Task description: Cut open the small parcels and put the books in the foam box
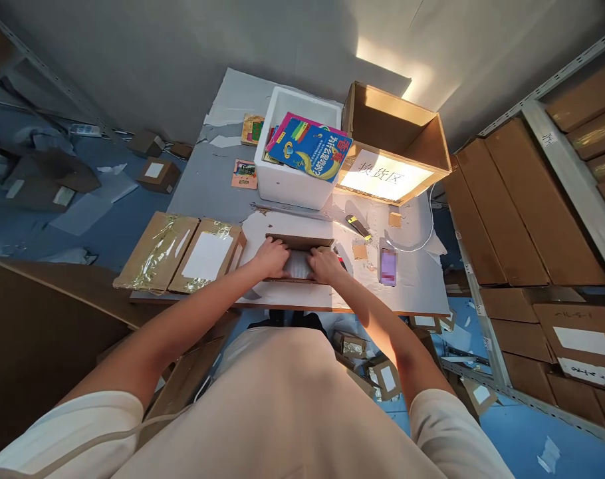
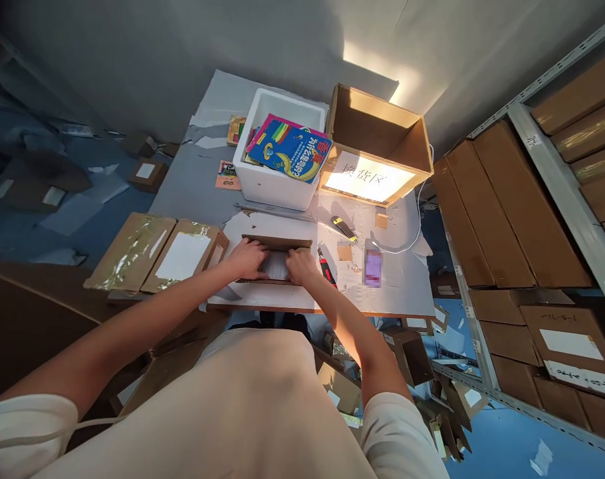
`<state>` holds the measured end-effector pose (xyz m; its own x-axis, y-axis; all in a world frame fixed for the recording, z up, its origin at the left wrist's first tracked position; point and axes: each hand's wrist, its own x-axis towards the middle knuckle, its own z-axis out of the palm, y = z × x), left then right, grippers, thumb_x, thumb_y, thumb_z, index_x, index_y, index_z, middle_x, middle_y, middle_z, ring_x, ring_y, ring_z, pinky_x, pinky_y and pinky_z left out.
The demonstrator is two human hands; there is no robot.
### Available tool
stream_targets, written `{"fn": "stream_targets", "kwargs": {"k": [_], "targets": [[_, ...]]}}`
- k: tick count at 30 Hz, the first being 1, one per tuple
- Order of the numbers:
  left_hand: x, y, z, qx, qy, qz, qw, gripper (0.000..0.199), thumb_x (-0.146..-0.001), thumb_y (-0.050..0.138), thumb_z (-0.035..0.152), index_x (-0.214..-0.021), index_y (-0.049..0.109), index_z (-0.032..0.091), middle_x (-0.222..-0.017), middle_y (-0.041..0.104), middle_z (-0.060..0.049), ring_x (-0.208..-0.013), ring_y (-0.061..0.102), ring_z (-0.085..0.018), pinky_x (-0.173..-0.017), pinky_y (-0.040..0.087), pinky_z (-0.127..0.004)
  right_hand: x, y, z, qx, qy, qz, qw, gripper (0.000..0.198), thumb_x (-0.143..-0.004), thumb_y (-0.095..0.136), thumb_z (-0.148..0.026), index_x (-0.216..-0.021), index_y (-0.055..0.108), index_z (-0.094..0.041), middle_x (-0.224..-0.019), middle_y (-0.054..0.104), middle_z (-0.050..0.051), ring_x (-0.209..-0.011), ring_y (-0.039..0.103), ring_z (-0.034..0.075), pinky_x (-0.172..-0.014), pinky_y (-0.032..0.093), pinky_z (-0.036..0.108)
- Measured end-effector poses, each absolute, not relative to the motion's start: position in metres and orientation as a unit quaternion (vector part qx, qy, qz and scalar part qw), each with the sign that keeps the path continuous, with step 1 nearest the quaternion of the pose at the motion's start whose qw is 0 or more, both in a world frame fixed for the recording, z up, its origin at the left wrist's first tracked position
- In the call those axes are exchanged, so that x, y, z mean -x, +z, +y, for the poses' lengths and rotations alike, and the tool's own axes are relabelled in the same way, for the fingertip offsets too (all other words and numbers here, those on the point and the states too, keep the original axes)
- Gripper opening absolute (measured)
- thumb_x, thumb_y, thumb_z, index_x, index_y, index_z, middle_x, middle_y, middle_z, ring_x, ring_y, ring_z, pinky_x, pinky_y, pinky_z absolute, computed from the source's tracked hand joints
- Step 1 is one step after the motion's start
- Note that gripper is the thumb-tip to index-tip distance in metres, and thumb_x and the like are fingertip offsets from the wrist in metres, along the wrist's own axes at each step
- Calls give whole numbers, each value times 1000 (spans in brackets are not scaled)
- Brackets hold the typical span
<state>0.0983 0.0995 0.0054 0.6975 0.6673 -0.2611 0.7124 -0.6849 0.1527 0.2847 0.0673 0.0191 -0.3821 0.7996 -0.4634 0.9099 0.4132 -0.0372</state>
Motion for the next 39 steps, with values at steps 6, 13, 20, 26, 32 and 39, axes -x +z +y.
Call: {"fn": "stream_targets", "kwargs": {"k": [6,13,20,26,32,39], "targets": [[-69,1,100,-905,-106,400,96,72,-70,60,37,-136,48,10,-135,54,-21,-123,48,-36,-101,26,-50,-299,28,51,-553,-79,815,155,53,-78,60,-27,-128,53,-9,-130,51,22,-117,46,35,-92,45,46],[-28,-5,96,-887,-175,391,173,82,-75,51,34,-149,25,11,-158,15,-16,-144,22,-29,-110,24,-46,-377,-2,28,-550,-160,820,-9,71,-80,49,-20,-146,30,-5,-151,33,20,-136,35,32,-108,36,47],[-31,-11,96,-814,-123,462,330,67,-93,9,46,-152,14,16,-159,9,-7,-147,12,-23,-113,20,-50,-384,-39,15,-583,-131,800,-62,70,-88,52,-45,-147,33,-10,-154,29,20,-141,29,32,-111,34,48],[-36,-12,83,-860,-117,453,205,120,-59,57,79,-152,18,14,-158,11,-16,-145,12,-41,-111,5,-65,-374,-27,7,-627,-131,767,47,87,-83,52,-62,-150,28,-12,-157,23,18,-142,26,34,-107,35,50],[-31,-28,81,-874,-88,454,147,117,-58,60,79,-152,21,20,-158,17,-15,-144,13,-42,-109,-5,-68,-365,-12,12,-637,-130,748,134,94,-80,56,-62,-152,21,-14,-158,18,19,-144,19,35,-110,21,60],[-33,-50,78,-871,-34,465,152,123,-60,56,81,-153,11,15,-158,13,-18,-144,14,-42,-110,-4,-67,-315,41,32,-628,-59,770,93,43,-94,44,-34,-130,53,-12,-148,39,19,-139,30,35,-112,13,61]]}}
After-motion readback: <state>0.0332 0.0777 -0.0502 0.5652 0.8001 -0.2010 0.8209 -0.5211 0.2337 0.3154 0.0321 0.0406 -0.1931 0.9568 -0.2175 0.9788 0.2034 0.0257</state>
